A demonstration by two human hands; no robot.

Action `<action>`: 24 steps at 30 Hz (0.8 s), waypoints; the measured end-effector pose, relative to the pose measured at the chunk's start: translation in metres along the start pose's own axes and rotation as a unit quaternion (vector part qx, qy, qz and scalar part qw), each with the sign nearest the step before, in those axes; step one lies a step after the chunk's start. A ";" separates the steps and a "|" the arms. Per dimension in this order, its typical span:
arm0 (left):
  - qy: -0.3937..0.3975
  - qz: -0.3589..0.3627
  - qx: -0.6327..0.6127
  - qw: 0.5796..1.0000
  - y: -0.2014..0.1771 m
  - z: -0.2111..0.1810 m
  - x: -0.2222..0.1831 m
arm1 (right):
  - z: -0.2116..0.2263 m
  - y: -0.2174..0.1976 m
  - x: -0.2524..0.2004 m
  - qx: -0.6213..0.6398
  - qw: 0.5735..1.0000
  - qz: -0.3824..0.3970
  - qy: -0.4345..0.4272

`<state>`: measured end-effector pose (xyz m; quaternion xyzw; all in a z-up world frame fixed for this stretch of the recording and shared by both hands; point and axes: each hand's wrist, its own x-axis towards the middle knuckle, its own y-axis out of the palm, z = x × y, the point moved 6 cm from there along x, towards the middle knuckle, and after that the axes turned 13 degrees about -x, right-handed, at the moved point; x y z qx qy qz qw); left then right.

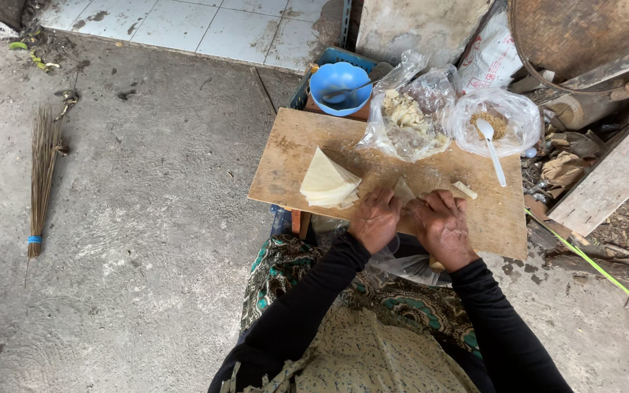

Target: The person prepares small triangular pastries by scooping filling from a bowl with a spoon onto wrappers, folding them by hand into triangles, and placing them on a board.

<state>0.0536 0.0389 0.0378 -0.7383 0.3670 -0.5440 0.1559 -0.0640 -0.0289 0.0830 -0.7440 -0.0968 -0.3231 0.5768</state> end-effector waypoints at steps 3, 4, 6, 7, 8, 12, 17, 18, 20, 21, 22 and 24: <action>-0.052 0.072 -0.025 0.996 0.008 0.014 0.008 | -0.002 -0.002 0.010 0.002 0.999 0.023 0.025; -0.070 0.076 -0.030 0.994 0.011 0.019 0.011 | -0.003 0.002 0.012 -0.003 0.999 0.032 0.032; -0.108 0.086 -0.040 0.990 0.017 0.027 0.014 | -0.006 0.014 0.013 -0.008 0.998 0.038 0.044; -0.076 0.065 -0.028 0.995 0.016 0.024 0.015 | -0.008 0.021 0.011 -0.011 0.998 0.042 0.049; -0.045 0.045 -0.017 0.998 0.014 0.021 0.014 | -0.008 0.028 0.011 -0.020 0.998 0.044 0.042; 0.000 0.043 0.037 0.998 0.014 0.011 0.011 | 0.000 0.029 0.000 -0.042 0.998 0.036 0.004; -0.052 0.059 0.059 0.995 0.005 0.001 0.004 | 0.012 0.006 0.002 -0.079 0.996 0.045 -0.002; -0.063 0.071 0.062 0.994 0.004 0.002 0.006 | 0.013 0.004 0.007 -0.088 0.995 0.049 0.003; -0.062 0.052 0.061 0.995 -0.003 0.003 0.012 | 0.013 -0.002 0.013 -0.095 0.994 0.057 0.016; -0.062 0.041 0.062 0.995 -0.007 0.004 0.015 | 0.014 -0.005 0.015 -0.093 0.994 0.062 0.022; -0.064 0.053 0.056 0.995 -0.008 0.005 0.017 | 0.015 -0.007 0.016 -0.090 0.993 0.067 0.028; -0.070 0.076 0.042 0.994 -0.009 0.006 0.019 | 0.021 -0.008 0.017 -0.098 0.993 0.065 0.005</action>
